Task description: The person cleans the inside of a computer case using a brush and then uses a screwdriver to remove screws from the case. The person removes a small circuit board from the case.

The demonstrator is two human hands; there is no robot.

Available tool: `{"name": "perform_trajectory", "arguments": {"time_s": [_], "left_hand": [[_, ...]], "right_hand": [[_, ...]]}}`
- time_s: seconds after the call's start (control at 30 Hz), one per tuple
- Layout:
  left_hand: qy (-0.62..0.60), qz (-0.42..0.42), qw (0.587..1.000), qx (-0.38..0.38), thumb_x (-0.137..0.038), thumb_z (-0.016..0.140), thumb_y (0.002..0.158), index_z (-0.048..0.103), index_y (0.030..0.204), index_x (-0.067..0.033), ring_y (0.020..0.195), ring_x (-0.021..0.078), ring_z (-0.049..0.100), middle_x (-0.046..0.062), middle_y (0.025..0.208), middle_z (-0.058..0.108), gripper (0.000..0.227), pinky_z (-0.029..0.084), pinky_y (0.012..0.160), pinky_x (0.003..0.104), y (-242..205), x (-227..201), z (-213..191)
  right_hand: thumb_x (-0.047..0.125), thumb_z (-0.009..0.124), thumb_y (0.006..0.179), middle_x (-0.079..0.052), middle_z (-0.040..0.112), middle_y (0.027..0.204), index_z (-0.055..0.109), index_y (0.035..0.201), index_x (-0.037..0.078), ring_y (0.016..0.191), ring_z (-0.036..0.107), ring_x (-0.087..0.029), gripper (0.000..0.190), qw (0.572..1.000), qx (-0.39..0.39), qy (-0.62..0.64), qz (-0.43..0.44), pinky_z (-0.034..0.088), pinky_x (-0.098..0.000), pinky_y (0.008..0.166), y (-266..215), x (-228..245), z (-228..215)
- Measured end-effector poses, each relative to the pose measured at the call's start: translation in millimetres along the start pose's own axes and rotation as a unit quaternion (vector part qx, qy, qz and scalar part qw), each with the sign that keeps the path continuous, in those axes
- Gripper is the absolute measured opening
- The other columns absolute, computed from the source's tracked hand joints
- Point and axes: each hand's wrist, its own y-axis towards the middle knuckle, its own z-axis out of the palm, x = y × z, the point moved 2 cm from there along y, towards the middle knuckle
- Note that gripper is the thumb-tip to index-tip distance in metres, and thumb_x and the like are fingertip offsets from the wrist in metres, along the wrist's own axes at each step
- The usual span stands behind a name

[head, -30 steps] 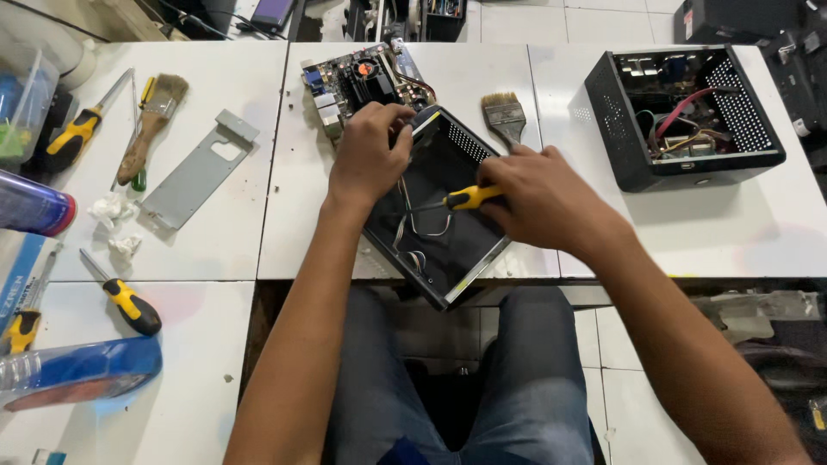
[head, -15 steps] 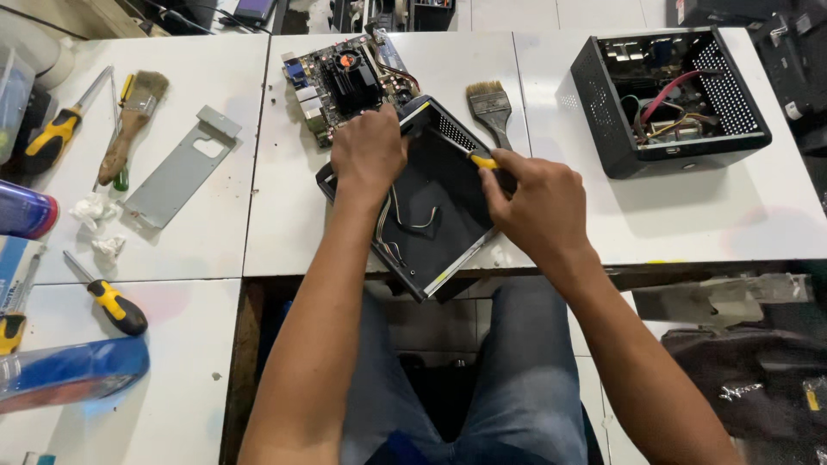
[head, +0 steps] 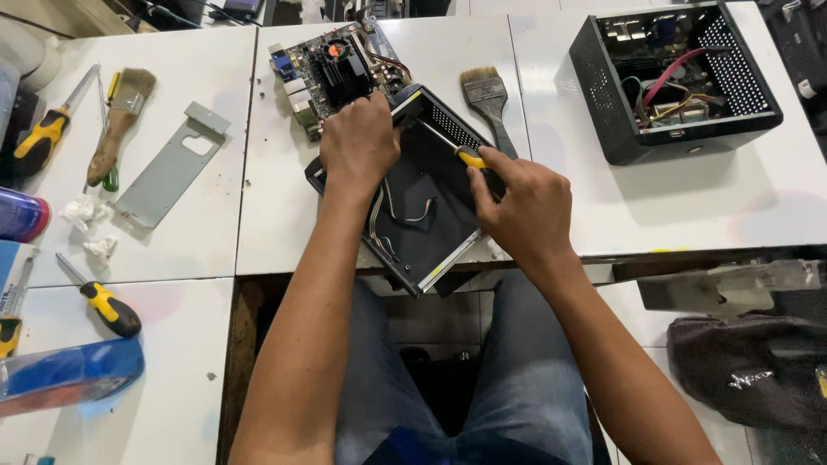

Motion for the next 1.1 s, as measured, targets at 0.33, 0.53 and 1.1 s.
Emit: {"name": "perform_trajectory", "arguments": {"time_s": [0.33, 0.53, 1.1], "left_hand": [[0.006, 0.005, 1.0, -0.008, -0.037, 0.076, 0.094, 0.065, 0.114, -0.0042, 0.094, 0.0424, 0.078, 0.016, 0.097, 0.075, 0.04, 0.062, 0.076, 0.062, 3.9, 3.0, 7.9], [0.005, 0.005, 1.0, -0.023, -0.038, 0.077, 0.094, 0.065, 0.112, -0.0054, 0.092, 0.0424, 0.078, 0.016, 0.095, 0.075, 0.039, 0.063, 0.075, 0.061, 6.7, 5.1, 14.9], [0.002, 0.004, 1.0, -0.019, -0.032, 0.078, 0.092, 0.067, 0.111, -0.003, 0.088, 0.0418, 0.079, 0.016, 0.091, 0.076, 0.036, 0.064, 0.072, 0.06, 2.6, 2.4, 6.5]], "right_hand": [[0.029, 0.08, 0.099, -0.018, 0.07, 0.068, 0.085, 0.12, 0.011, 0.066, 0.075, -0.039, 0.028, 0.999, -0.009, 0.034, 0.009, 0.058, -0.0451, 0.061, -2.8, -1.7, 0.7], [0.026, 0.081, 0.1, -0.02, 0.073, 0.07, 0.086, 0.12, 0.008, 0.065, 0.075, -0.037, 0.027, 0.998, 0.006, 0.059, 0.028, 0.058, -0.0419, 0.061, -1.6, 1.5, -1.3], [0.045, 0.062, 0.113, -0.019, 0.07, 0.065, 0.083, 0.104, 0.01, 0.071, 0.075, -0.046, 0.042, 0.99, 0.104, -0.019, 0.093, 0.059, -0.0528, 0.071, 6.2, -6.0, 4.2]]}}
